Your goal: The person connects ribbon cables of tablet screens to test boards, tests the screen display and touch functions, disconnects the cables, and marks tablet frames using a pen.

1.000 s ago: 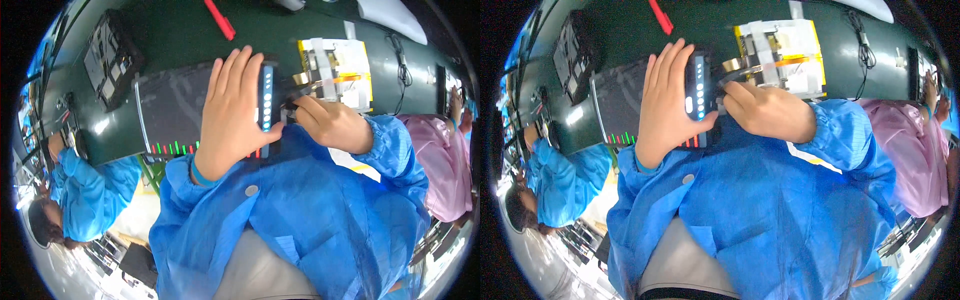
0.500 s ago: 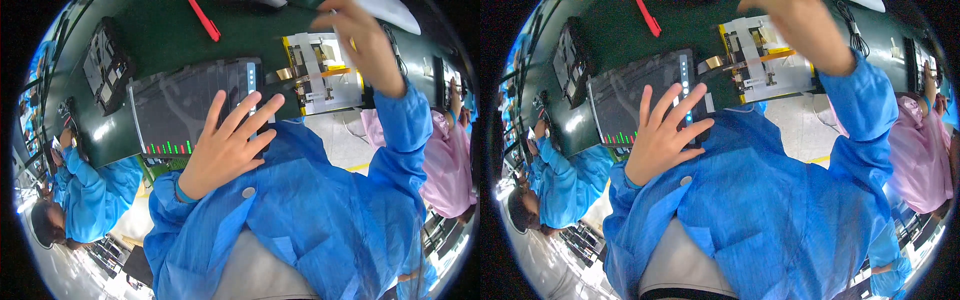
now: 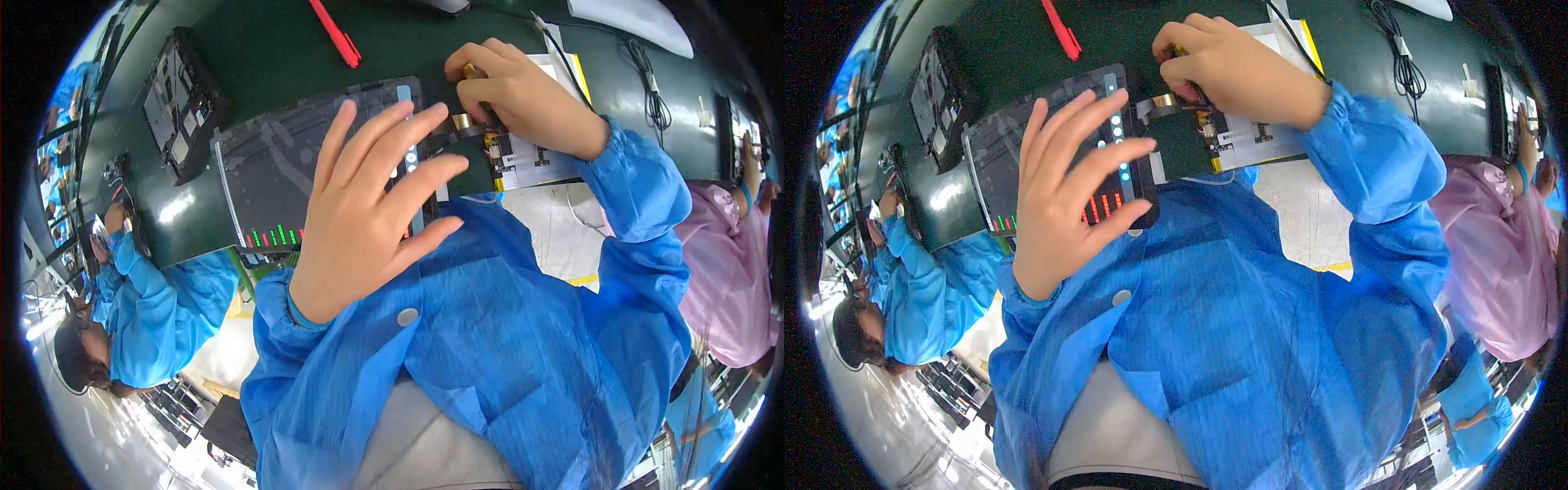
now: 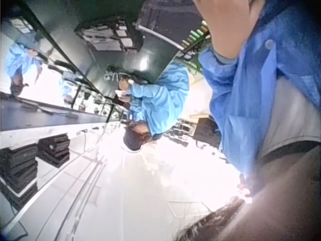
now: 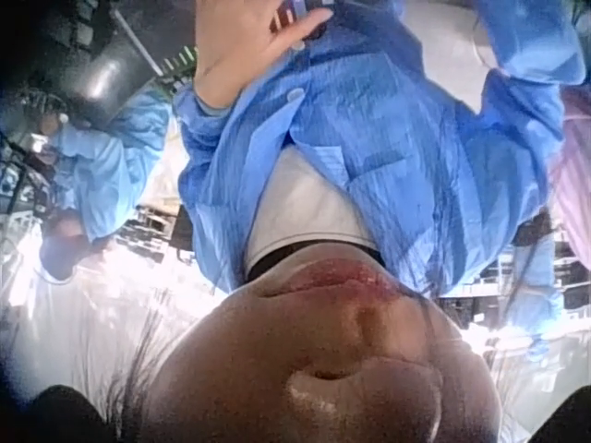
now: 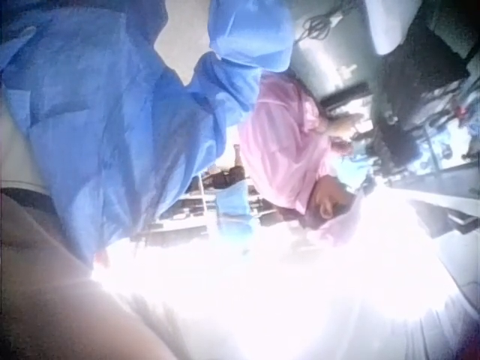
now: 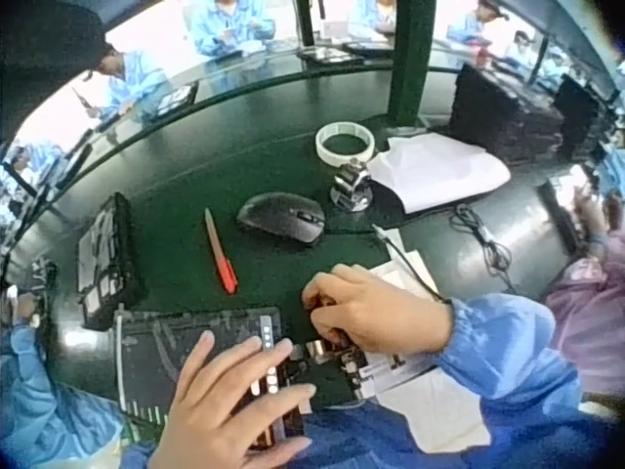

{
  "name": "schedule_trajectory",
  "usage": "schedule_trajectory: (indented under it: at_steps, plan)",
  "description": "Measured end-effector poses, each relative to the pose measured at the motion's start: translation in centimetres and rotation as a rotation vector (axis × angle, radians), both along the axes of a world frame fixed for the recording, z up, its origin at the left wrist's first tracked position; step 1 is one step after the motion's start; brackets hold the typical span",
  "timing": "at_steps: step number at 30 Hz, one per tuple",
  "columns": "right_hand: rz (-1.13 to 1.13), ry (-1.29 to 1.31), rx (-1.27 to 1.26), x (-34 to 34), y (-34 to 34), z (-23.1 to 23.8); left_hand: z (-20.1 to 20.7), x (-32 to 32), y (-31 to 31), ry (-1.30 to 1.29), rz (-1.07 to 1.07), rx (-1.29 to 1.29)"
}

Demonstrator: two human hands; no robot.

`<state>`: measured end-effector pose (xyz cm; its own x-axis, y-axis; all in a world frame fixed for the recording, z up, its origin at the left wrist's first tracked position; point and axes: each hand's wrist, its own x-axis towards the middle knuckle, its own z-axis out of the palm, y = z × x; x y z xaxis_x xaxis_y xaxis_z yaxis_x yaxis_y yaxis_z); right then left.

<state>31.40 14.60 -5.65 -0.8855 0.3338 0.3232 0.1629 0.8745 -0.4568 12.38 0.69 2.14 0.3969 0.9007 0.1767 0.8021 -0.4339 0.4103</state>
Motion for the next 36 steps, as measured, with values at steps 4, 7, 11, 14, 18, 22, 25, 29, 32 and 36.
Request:
schedule_trajectory:
  at_steps: [4,7,11,14,18,22,25,29,32,36]
  plan:
    - [-0.045,0.01,-0.069,0.5,0.1,0.8,0.2,1.8,2.0,-0.025,0.048,-0.004]
    - [-0.213,0.017,0.004,1.7,-1.1,3.4,-1.4,3.0,3.8,0.071,0.011,0.09]
    - [-0.313,-0.018,0.016,4.8,-3.8,2.7,-4.1,3.7,5.7,0.227,-0.155,0.231]
    - [-0.337,-0.019,0.016,5.9,-5.1,1.6,-5.0,4.5,6.9,0.227,-0.221,0.399]
    - [-0.348,0.014,0.04,6.3,-5.6,0.5,-5.5,4.4,7.3,0.313,-0.261,0.642]
    - [-0.334,0.04,0.111,6.5,-5.6,-0.3,-5.3,4.3,7.4,0.361,-0.247,0.685]
    - [-0.33,0.027,0.16,6.4,-5.6,-0.5,-6.0,3.8,8.0,0.178,-0.125,0.59]
    - [-0.319,0.023,0.157,6.5,-5.7,-0.1,-4.7,3.4,5.9,0.189,0.046,0.203]
    - [-0.311,0.063,0.147,6.5,-5.6,-0.3,-4.3,2.7,5.5,0.168,0.112,0.251]
    - [-0.369,0.146,0.17,5.6,-8.5,0.5,-2.3,0.7,3.2,-0.025,0.219,0.288]
